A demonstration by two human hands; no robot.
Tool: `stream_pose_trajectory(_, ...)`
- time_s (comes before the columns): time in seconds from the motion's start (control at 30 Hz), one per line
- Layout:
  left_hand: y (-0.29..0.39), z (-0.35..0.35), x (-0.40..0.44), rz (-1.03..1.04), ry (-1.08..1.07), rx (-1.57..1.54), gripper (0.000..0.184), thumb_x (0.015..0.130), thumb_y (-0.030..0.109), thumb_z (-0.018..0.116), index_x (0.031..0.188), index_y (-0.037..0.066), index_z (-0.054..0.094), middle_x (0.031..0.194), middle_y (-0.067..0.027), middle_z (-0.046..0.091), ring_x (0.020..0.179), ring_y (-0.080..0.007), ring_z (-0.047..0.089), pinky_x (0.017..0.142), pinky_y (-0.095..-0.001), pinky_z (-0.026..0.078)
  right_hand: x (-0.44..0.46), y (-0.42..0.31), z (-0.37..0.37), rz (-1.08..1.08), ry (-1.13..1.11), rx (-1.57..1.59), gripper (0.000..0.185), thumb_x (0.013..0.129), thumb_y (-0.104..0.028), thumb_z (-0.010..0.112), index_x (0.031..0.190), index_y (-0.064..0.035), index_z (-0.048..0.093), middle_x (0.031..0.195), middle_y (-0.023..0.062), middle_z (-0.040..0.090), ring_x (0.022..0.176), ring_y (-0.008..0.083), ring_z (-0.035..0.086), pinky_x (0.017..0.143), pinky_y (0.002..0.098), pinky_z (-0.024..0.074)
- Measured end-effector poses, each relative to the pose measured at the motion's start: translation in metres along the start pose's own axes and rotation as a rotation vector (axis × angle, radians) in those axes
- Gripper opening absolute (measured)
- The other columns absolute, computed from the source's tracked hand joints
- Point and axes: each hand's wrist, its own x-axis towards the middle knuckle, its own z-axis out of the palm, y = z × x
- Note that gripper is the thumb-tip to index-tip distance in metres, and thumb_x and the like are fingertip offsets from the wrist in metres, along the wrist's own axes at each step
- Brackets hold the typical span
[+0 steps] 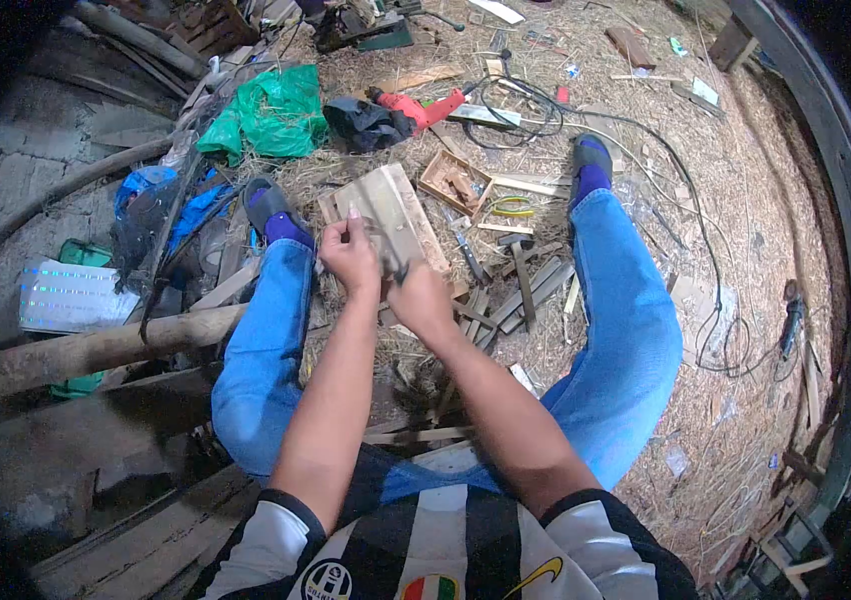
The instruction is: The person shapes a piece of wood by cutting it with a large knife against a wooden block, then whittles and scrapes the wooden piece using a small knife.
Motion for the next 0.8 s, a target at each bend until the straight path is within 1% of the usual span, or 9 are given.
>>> stream_pose_trajectory(0.07,-0.014,0.002,0.003,0.034,0.039,-0.001,0.033,0.09,0.023,0.071,0.07,0.0,0.059,0.062,-0.0022,0.058,0.057,-0.0116,0.05,0.056,-0.0309,0.042,0.008,0.024,0.015,-0.039,-0.082,-0.248,0.024,0.074,-0.008,0.06,0.092,0.0086,0.062,0.085,0.0341,0.065,0.09,0.048,0.065,0.083,0.0519,0.0505)
stream_pose_trajectory(0.23,-0.02,-0.005,0.008,-0.029,0.049,-0.053,0.031,0.09,0.021,0.071,0.07,0.002,0.058,0.062,-0.0019,0.058,0.055,-0.0108,0.05,0.054,-0.0295,0.041,0.004,-0.013,-0.007,0.009,-0.117,-0.162,0.026,0.075,-0.008,0.059,0.093,0.0101,0.061,0.085,0.033,0.065,0.089,0.0486,0.065,0.083,0.0523,0.0508)
stream_pose_trajectory(0.37,-0.012,-0.005,0.004,-0.162,-0.025,-0.112,0.027,0.09,0.018,0.07,0.072,0.002,0.058,0.061,-0.0019,0.057,0.055,-0.0103,0.05,0.053,-0.0297,0.041,-0.004,-0.027,-0.012,-0.039,0.023,-0.007,0.028,0.077,-0.011,0.06,0.096,0.0099,0.06,0.083,0.0327,0.065,0.087,0.0485,0.065,0.081,0.0527,0.051)
stream_pose_trajectory(0.4,0.006,-0.006,0.001,0.078,0.007,0.057,0.026,0.09,0.016,0.07,0.072,0.002,0.057,0.061,-0.0016,0.057,0.054,-0.0103,0.049,0.052,-0.0295,0.041,-0.002,-0.01,-0.001,-0.003,-0.062,-0.09,0.027,0.077,-0.01,0.06,0.096,0.009,0.061,0.084,0.0323,0.065,0.087,0.0487,0.065,0.081,0.0528,0.051)
stream_pose_trajectory(0.43,-0.005,-0.005,0.001,0.08,0.005,0.053,0.026,0.09,0.016,0.07,0.072,0.002,0.057,0.061,-0.0016,0.057,0.054,-0.0103,0.049,0.052,-0.0295,0.041,0.002,0.007,0.009,0.031,-0.142,-0.173,0.027,0.076,-0.01,0.06,0.096,0.0081,0.061,0.085,0.0319,0.066,0.087,0.0488,0.065,0.081,0.0529,0.051)
stream_pose_trajectory(0.47,-0.029,-0.001,0.003,0.093,0.028,0.024,0.027,0.09,0.017,0.071,0.071,0.003,0.057,0.061,-0.0015,0.057,0.054,-0.0102,0.049,0.052,-0.0294,0.04,0.002,0.02,0.019,0.01,-0.051,-0.208,0.024,0.076,-0.01,0.061,0.093,0.0069,0.064,0.088,0.0322,0.066,0.089,0.0488,0.065,0.083,0.0532,0.0507)
stream_pose_trajectory(0.53,-0.03,0.001,0.006,0.129,0.091,-0.02,0.032,0.09,0.019,0.071,0.068,0.004,0.054,0.06,-0.001,0.056,0.054,-0.0094,0.049,0.051,-0.0281,0.039,0.008,0.012,0.012,0.005,-0.087,-0.202,0.024,0.076,-0.01,0.061,0.093,0.0064,0.064,0.088,0.0322,0.066,0.089,0.0487,0.065,0.084,0.0531,0.0505)
stream_pose_trajectory(0.63,-0.031,-0.002,0.009,-0.032,0.033,-0.001,0.032,0.091,0.019,0.07,0.067,0.004,0.053,0.06,-0.0005,0.056,0.055,-0.0085,0.048,0.051,-0.0273,0.037,0.007,-0.004,0.001,0.043,-0.144,-0.207,0.026,0.077,-0.012,0.061,0.097,0.0054,0.063,0.089,0.0319,0.066,0.09,0.0483,0.065,0.084,0.0536,0.0502)
stream_pose_trajectory(0.8,-0.026,-0.002,0.007,-0.01,0.022,0.004,0.034,0.09,0.023,0.071,0.069,0.0,0.058,0.059,-0.0045,0.058,0.053,-0.0124,0.049,0.053,-0.033,0.041,-0.004,-0.031,-0.019,-0.039,0.003,-0.068,0.027,0.078,-0.012,0.062,0.099,0.0053,0.063,0.09,0.0331,0.066,0.091,0.0486,0.065,0.085,0.0545,0.0497)
